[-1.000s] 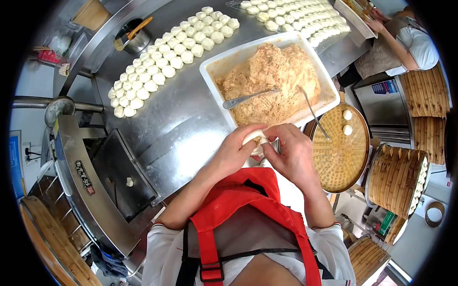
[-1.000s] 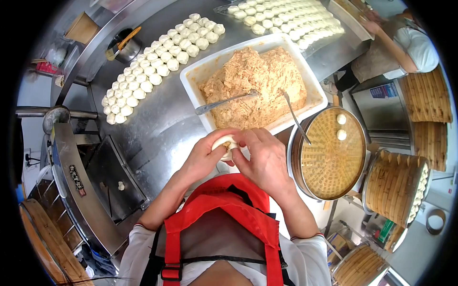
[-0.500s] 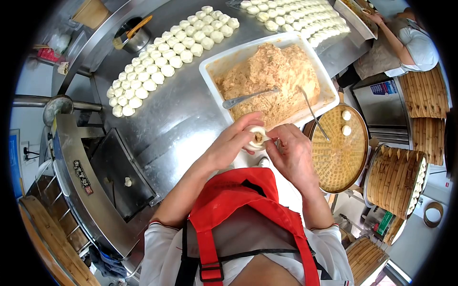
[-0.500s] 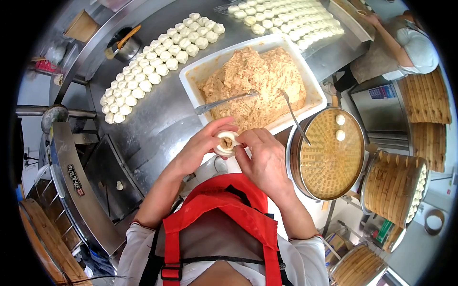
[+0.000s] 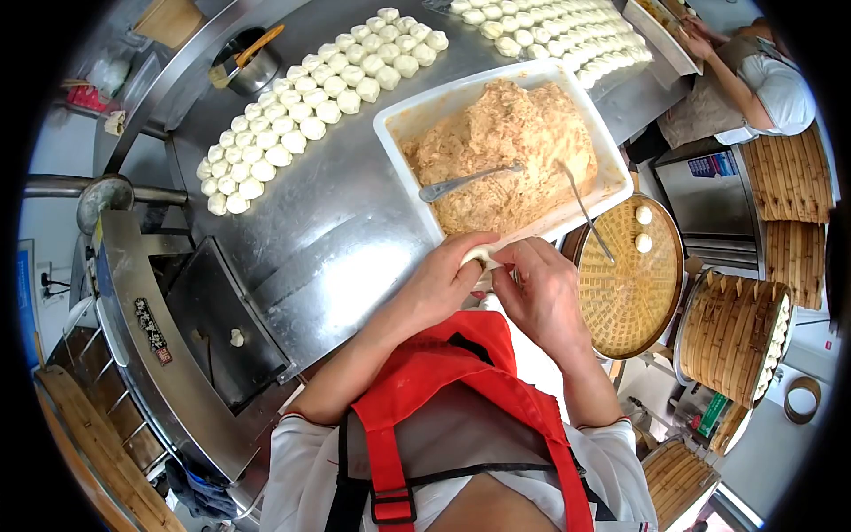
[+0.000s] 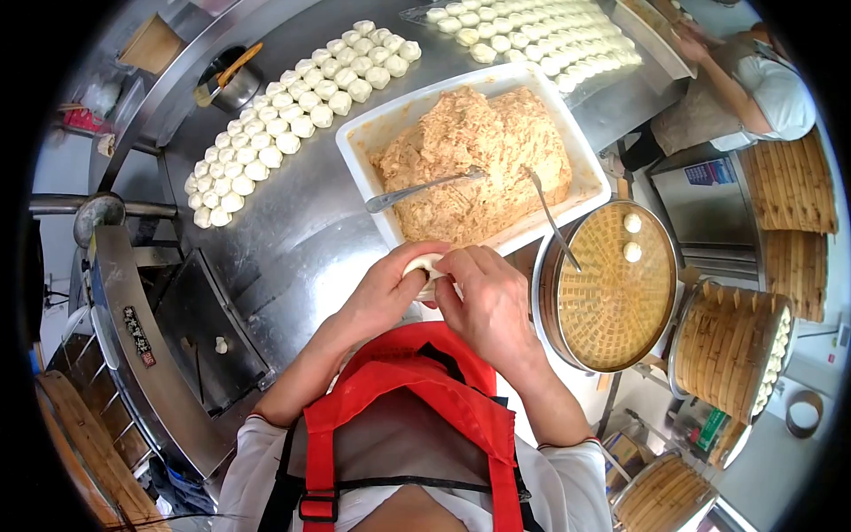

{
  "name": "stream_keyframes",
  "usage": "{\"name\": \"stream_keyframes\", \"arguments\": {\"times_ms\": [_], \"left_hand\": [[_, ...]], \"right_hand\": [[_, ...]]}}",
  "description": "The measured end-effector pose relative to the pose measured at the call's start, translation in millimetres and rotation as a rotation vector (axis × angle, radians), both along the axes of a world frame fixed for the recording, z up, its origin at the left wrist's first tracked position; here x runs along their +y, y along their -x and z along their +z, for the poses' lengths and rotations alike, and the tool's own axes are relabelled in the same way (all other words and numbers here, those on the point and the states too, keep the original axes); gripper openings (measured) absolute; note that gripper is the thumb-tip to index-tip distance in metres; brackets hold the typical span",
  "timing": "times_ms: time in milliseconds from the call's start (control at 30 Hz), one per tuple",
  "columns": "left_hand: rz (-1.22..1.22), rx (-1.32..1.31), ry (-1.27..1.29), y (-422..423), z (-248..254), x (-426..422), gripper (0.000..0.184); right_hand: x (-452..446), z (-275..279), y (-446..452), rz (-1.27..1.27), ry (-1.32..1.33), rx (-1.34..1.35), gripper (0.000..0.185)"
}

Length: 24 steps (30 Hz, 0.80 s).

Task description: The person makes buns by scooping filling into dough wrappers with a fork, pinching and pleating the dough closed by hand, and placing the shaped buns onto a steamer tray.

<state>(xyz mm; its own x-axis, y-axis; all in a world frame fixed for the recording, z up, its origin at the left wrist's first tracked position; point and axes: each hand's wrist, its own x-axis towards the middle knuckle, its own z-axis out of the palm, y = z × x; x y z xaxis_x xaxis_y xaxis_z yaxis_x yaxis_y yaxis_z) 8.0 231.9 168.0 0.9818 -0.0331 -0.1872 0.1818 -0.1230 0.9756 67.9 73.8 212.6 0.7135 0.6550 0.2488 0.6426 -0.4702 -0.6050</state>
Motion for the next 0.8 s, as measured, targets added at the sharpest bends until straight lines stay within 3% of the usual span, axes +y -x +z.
{"name": "stream_keyframes", "arguments": {"times_ms": [100,200,300,400,500,633,733,800], "left_hand": [[-0.004,0.139,0.15,-2.2,10.6,3.9,0.042],[-0.107,0.086,0.103,-5.6,-0.9,13.4,0.041],[-0.021,0.264,0.329,-3.7,3.3,19.1,0.039],[0.031,0.182,0.274,-4.1,-5.6,23.7,0.049],[0.214,0.105,0.441,-1.1,-16.6,6.4,0.055],[0.321,0.188,0.778,2.4,-13.7,-4.1,0.065],[0.322,0.233,0.743,-0.7,-10.7,-1.4,0.072],[0.336,0.238,0.574,0.1,-14.2,0.7,0.076]], "right_hand": [[4.2,7.8,0.6,-0.003,-0.003,0.002,0.02],[11.5,20.0,-1.1,0.009,0.047,-0.035,0.018],[8.1,11.5,-3.0,0.055,0.058,-0.025,0.018],[8.0,8.0,-1.0,0.021,0.0,0.015,0.017],[11.8,10.0,3.9,0.004,-0.044,0.106,0.017],[15.7,10.8,4.6,0.019,-0.053,0.136,0.02],[19.5,16.2,3.8,0.064,-0.015,0.088,0.022],[18.6,15.0,2.2,0.123,0.031,-0.026,0.023]]}}
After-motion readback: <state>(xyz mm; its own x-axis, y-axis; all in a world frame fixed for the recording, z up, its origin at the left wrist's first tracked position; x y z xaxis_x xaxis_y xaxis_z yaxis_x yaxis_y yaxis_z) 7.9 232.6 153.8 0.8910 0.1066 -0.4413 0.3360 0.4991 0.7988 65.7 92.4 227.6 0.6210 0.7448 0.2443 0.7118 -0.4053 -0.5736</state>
